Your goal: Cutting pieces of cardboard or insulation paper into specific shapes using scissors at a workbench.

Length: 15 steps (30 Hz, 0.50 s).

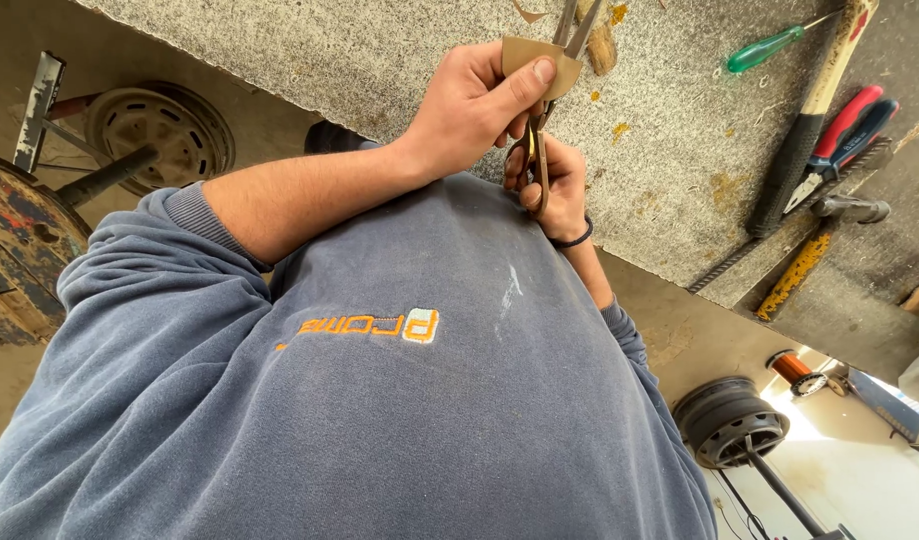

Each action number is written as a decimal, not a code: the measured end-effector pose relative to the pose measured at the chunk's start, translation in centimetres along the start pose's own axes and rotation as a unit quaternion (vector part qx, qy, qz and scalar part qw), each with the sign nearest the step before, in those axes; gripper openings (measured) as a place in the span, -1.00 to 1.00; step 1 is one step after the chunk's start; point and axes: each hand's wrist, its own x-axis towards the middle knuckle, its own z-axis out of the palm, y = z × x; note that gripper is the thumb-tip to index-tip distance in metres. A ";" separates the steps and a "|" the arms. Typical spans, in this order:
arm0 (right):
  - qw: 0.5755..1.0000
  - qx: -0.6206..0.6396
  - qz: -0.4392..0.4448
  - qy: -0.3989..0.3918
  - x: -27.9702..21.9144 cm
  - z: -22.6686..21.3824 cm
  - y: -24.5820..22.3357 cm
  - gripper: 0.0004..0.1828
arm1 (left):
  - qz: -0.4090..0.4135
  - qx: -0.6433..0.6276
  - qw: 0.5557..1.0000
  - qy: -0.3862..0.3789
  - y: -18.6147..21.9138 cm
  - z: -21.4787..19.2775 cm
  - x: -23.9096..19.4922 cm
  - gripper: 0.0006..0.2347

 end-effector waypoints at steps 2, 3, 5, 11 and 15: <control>1.000 -0.006 -0.004 0.001 0.1 0.2 -0.2 -0.14 | -0.007 -0.004 1.000 0.002 -0.3 0.2 0.0 -0.71; 1.000 -0.012 -0.008 0.002 0.2 0.3 -0.3 -0.13 | -0.013 -0.009 1.000 0.003 -0.5 0.2 0.0 -0.70; 1.000 -0.015 -0.009 0.004 0.2 0.3 -0.2 -0.12 | -0.014 -0.014 1.000 0.002 -0.2 0.3 -0.1 -0.70; 1.000 -0.020 -0.017 0.007 0.4 0.4 0.0 -0.15 | -0.019 -0.023 1.000 0.004 -0.6 0.1 0.0 -0.70; 1.000 -0.006 -0.006 0.009 0.3 -0.1 0.7 -0.20 | -0.020 -0.026 0.999 0.000 0.4 -0.7 0.3 -0.71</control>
